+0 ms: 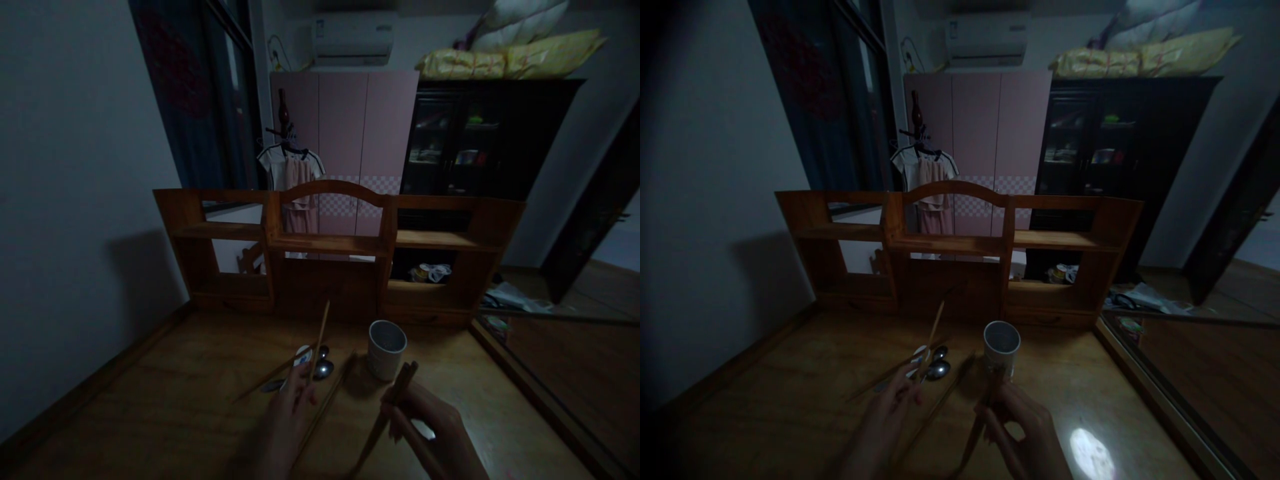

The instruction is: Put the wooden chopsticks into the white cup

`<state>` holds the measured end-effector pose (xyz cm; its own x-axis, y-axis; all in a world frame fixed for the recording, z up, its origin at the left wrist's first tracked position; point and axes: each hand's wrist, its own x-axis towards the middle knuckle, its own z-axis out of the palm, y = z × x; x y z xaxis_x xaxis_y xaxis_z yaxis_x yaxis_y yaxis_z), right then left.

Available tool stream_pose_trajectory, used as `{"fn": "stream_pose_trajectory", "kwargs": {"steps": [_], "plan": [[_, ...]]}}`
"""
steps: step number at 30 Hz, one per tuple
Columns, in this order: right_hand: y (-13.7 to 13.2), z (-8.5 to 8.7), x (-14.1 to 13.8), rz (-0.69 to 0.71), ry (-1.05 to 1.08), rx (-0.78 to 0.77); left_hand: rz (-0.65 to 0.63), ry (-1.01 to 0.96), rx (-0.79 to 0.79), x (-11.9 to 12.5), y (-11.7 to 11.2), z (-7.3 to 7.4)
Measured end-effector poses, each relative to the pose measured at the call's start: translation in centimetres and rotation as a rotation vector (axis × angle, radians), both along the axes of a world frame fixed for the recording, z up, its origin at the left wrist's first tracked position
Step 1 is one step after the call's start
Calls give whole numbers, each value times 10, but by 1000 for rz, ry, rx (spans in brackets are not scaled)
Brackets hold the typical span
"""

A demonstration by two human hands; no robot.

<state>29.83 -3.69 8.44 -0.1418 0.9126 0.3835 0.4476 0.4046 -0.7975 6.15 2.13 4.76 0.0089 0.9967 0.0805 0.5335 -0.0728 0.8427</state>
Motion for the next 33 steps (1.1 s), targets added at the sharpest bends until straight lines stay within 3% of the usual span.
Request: {"fn": "stream_pose_trajectory", "kwargs": {"steps": [5,10,15,20,27,33], "plan": [[4,-3,-1,-7,2,14,-78,-329,43,23,-23,7],[4,-1,-5,2,-5,31,-138,-467,-125,45,-35,-20],[3,3,-10,38,-25,46,-225,-428,16,50,-34,-43],[4,3,-13,34,-77,46,-297,-333,11,48,-32,-38],[10,9,-15,55,-85,28,-333,-462,-225,49,-28,-36],[12,9,-16,53,-125,32,-331,-487,-260,48,-28,-37]]}}
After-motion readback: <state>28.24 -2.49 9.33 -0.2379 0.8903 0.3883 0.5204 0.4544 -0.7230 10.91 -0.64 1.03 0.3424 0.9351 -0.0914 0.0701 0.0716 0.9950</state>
